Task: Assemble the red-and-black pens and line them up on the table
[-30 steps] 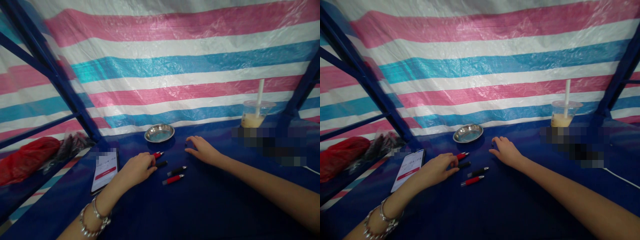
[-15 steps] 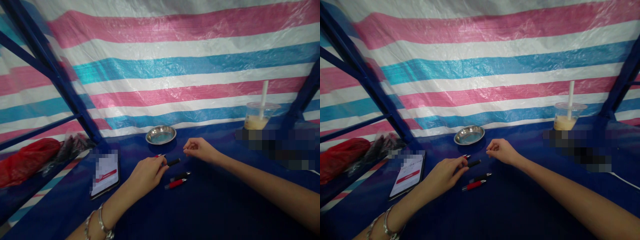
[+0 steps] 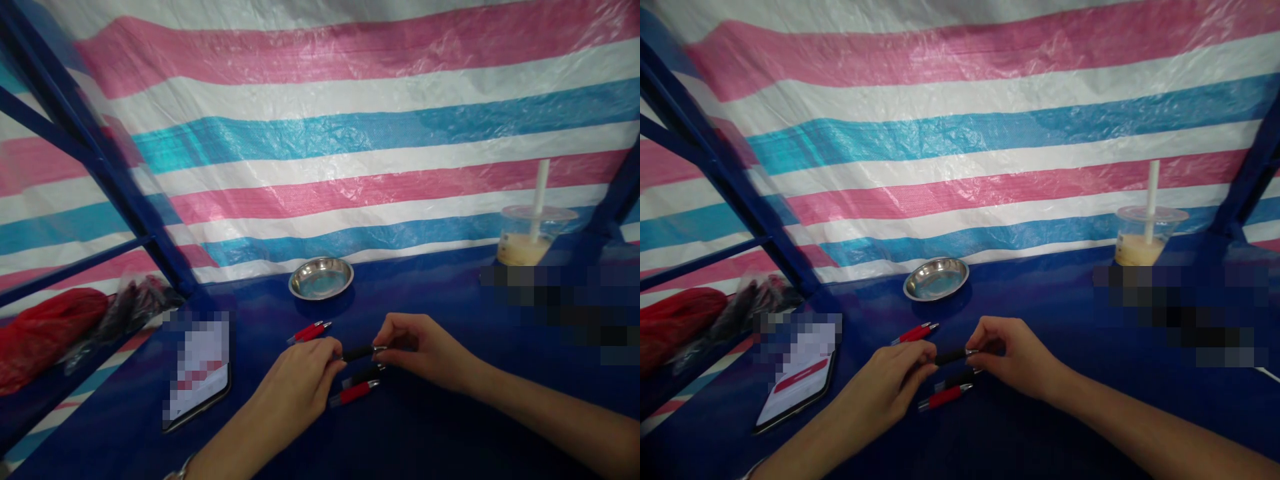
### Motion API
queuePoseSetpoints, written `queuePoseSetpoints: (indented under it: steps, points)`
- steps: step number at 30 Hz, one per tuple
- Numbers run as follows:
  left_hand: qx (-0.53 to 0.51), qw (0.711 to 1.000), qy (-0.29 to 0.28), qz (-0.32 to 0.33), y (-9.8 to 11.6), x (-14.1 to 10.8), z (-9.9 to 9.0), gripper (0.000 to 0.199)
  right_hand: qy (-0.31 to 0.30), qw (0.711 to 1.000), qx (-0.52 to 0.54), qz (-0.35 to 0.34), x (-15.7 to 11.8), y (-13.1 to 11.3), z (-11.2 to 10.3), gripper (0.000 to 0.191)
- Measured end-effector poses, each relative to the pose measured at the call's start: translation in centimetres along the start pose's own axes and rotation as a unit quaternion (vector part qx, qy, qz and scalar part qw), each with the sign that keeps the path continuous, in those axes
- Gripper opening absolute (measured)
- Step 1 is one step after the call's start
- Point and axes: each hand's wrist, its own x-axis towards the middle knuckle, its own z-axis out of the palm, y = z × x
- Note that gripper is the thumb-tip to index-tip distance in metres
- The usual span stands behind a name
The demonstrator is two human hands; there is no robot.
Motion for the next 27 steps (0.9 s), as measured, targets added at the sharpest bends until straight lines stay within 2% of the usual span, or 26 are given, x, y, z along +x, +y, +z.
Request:
queuePoseSetpoints:
  steps: [8,17,21,27]
  points:
    - [-0.001,1.0,0.012,0.019,0.16,-0.3,0.27,0.015,0.044,0.994,-0.09,-0.04,-0.6,-0.51,0.1,0.004]
    - [0.016,0.998,0.053,0.028,0.21,-0.27,0.25,0.016,0.043,0.998,-0.038,-0.015,-0.61,0.02,0.46,0.014]
    - [-0.007,0.998,0.054,0.023,0.35,-0.33,0.25,0.015,0.053,0.988,-0.144,-0.017,-0.75,-0.41,0.38,0.025]
    - [-0.022,0.999,0.042,0.01,0.45,-0.04,0.02,0.014,0.065,0.967,-0.23,-0.085,-0.89,-0.63,0.15,0.02]
